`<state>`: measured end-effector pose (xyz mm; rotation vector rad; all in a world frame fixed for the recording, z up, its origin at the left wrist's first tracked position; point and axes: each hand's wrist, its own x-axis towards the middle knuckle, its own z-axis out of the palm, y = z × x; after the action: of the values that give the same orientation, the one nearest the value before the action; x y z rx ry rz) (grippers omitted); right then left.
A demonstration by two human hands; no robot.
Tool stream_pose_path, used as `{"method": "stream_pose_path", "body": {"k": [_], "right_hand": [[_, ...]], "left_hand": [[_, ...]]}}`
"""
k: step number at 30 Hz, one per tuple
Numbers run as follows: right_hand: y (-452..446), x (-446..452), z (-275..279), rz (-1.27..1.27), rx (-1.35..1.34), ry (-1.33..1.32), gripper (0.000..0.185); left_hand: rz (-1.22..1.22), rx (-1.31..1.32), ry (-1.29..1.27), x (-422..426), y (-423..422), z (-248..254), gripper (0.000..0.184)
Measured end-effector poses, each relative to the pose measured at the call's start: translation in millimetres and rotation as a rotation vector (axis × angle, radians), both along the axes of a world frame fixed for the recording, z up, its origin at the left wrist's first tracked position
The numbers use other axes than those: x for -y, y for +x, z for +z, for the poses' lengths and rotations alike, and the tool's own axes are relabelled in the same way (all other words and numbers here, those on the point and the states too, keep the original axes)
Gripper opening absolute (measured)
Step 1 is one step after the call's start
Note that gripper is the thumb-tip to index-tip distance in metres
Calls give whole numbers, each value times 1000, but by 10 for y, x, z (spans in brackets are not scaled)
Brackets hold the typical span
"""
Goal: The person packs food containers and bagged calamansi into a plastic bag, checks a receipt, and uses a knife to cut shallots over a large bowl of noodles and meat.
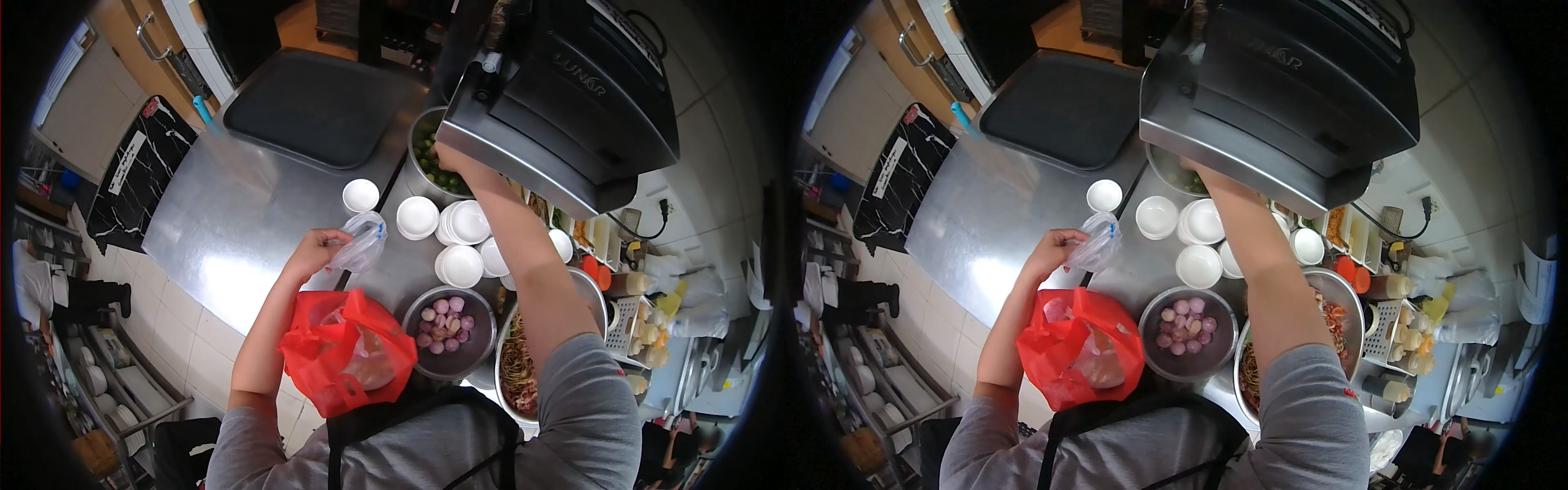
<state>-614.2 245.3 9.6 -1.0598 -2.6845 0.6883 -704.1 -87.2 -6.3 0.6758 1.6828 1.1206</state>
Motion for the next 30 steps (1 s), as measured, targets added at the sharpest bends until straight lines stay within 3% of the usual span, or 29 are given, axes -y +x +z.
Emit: {"method": "stream_pose_path", "body": {"k": [6, 11, 15, 26, 30], "right_hand": [[-125, -1, -80, -2, 65, 66, 28], [161, -249, 245, 8, -276, -264, 28], [231, -303, 381, 8, -355, -337, 28], [-56, -22, -38, 24, 8, -27, 28], [-70, -47, -72, 21, -24, -44, 28]], "left_hand": [[24, 11, -6, 25, -15, 47, 23], [54, -7, 3, 98, -40, 76, 22], [47, 16, -6, 99, -81, 20, 20], [35, -17, 1, 90, -48, 47, 20], [47, -49, 2, 103, -27, 108, 20]]}}
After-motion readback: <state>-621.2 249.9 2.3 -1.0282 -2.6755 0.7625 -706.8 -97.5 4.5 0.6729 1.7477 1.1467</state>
